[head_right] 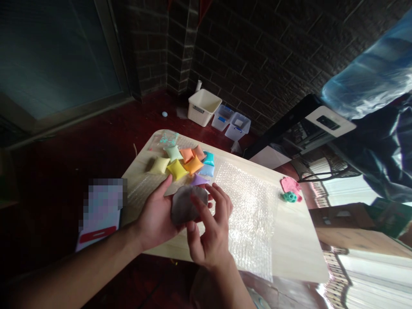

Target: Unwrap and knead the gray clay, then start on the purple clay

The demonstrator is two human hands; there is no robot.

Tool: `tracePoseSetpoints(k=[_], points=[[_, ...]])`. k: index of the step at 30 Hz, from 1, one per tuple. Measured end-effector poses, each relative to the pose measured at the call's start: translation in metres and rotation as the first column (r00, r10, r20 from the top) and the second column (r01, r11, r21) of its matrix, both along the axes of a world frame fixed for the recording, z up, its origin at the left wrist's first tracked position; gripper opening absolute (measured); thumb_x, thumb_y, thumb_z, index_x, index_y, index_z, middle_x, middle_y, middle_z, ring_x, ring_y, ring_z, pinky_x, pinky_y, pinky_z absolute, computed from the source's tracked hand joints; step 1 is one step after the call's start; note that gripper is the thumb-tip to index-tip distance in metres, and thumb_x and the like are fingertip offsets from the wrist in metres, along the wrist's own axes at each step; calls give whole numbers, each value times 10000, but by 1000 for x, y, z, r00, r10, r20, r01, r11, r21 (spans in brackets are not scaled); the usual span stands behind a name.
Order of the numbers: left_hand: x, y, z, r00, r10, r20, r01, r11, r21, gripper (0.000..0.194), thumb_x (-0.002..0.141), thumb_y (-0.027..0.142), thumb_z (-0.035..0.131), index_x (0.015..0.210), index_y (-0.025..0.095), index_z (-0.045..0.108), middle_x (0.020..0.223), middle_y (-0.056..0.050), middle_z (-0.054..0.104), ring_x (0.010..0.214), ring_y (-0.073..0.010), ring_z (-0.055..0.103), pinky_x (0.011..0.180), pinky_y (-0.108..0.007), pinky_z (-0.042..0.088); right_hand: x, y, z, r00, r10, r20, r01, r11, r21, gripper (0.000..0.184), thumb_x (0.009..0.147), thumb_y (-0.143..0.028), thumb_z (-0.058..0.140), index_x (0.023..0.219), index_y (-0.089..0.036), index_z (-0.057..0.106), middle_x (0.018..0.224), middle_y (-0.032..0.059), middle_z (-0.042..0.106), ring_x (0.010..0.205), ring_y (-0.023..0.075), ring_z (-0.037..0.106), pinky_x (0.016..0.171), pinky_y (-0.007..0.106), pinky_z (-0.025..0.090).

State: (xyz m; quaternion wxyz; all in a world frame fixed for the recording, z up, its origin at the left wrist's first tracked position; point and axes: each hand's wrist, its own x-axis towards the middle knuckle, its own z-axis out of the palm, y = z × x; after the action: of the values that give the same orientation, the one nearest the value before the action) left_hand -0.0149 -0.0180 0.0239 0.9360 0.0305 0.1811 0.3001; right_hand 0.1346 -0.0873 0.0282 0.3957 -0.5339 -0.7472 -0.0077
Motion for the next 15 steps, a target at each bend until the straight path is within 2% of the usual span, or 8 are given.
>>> tracePoseSetpoints(k=[5, 15], points=[[2, -4, -2, 1000, -14, 23, 13, 999, 45, 751, 948, 793, 472, 1194, 139, 747, 1093, -170, 789, 1073, -337, 740, 870, -392, 580, -4, 0, 0, 996, 40, 74, -41, 999, 11, 394, 943, -294, 565, 1324, -252, 654, 1518, 147, 489, 1422, 464, 470, 1107, 692, 421], [5, -4, 2, 999, 22, -28, -20, 998, 59, 696, 968, 745, 467, 1171, 146, 757, 1033, -165, 792, 1056, -350, 740, 869, -421, 591, -6, 3, 3, 995, 26, 93, -26, 1000, -8, 327, 921, -261, 602, 1239, -259, 677, 1495, 138, 507, 1381, 442, 513, 1088, 660, 434]])
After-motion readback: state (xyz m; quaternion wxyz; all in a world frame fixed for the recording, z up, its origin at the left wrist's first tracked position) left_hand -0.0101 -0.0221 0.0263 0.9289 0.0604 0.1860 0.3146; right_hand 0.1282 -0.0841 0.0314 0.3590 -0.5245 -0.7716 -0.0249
